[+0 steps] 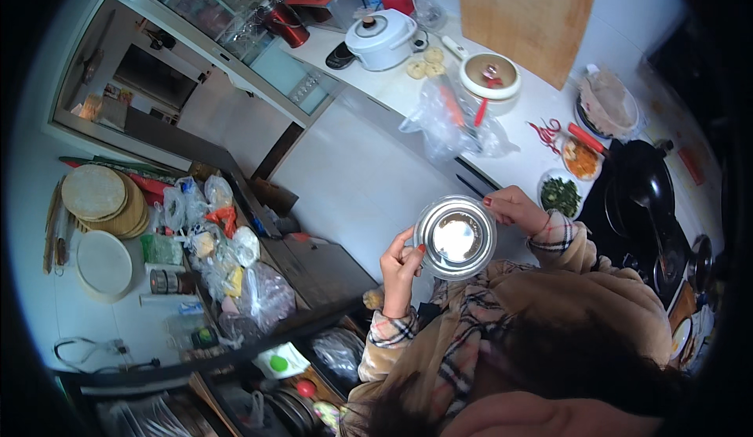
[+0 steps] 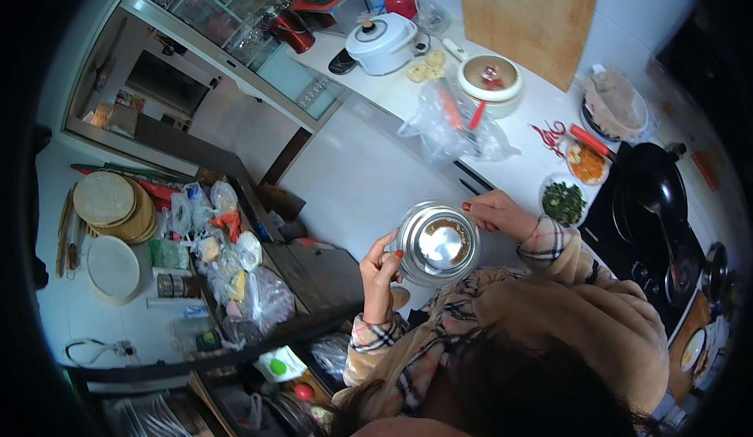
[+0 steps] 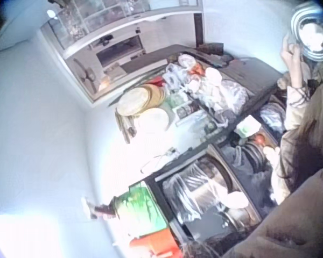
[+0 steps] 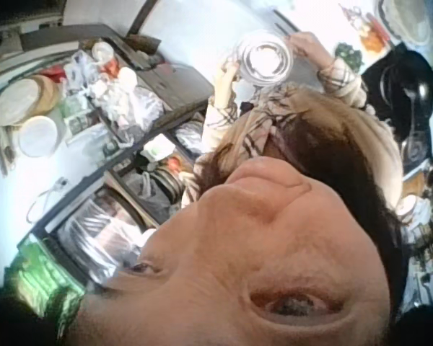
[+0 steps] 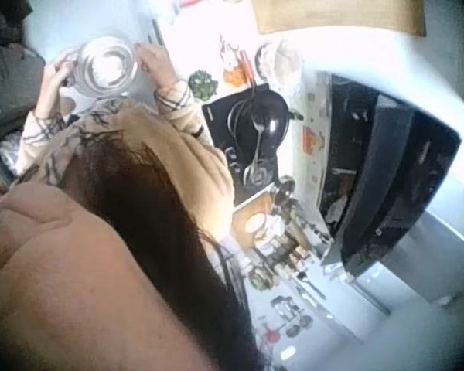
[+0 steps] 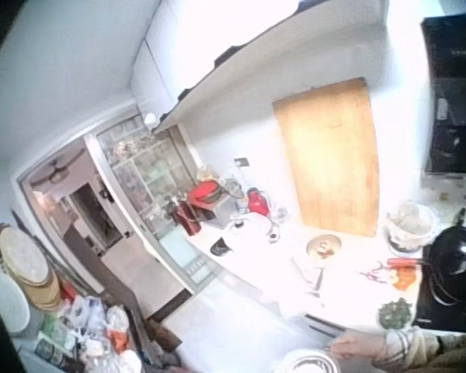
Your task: The person retrieves a white bowl from a cabinet, cracks two eggs into it, and places the bowl on the counter. They then fill a small metal pot with water from the tap and set it on an electric hot plate.
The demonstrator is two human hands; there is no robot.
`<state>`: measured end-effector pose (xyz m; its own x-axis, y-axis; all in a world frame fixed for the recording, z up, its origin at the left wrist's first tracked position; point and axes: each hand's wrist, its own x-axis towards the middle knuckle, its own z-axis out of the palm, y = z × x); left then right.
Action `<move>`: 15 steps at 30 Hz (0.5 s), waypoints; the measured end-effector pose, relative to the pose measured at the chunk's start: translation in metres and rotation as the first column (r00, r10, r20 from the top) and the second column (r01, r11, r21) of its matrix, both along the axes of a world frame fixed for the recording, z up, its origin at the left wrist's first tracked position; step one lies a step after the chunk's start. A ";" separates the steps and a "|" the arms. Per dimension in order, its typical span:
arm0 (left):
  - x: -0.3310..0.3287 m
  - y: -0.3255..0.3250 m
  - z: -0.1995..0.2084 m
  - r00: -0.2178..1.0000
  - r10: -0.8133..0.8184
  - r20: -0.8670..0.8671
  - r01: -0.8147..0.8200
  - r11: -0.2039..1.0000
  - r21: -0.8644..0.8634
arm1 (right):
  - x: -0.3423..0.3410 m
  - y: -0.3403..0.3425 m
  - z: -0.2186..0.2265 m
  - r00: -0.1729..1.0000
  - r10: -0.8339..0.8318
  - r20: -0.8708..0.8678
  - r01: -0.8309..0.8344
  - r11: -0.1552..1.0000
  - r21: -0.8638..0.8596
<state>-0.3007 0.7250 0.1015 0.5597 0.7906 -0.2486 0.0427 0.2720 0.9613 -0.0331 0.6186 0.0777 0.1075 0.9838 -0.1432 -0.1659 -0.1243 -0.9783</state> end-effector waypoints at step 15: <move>-0.021 0.350 -0.007 0.996 -0.011 -0.083 0.008 0.999 -0.031 | -0.034 0.336 -0.005 0.992 -0.085 0.090 0.086 0.996 -0.011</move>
<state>-0.3216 1.0749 0.0945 0.5437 0.7766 -0.3183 0.1250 0.3001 0.9457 -0.0671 0.9550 0.0725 0.2041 0.9684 -0.1433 -0.0888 -0.1275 -0.9879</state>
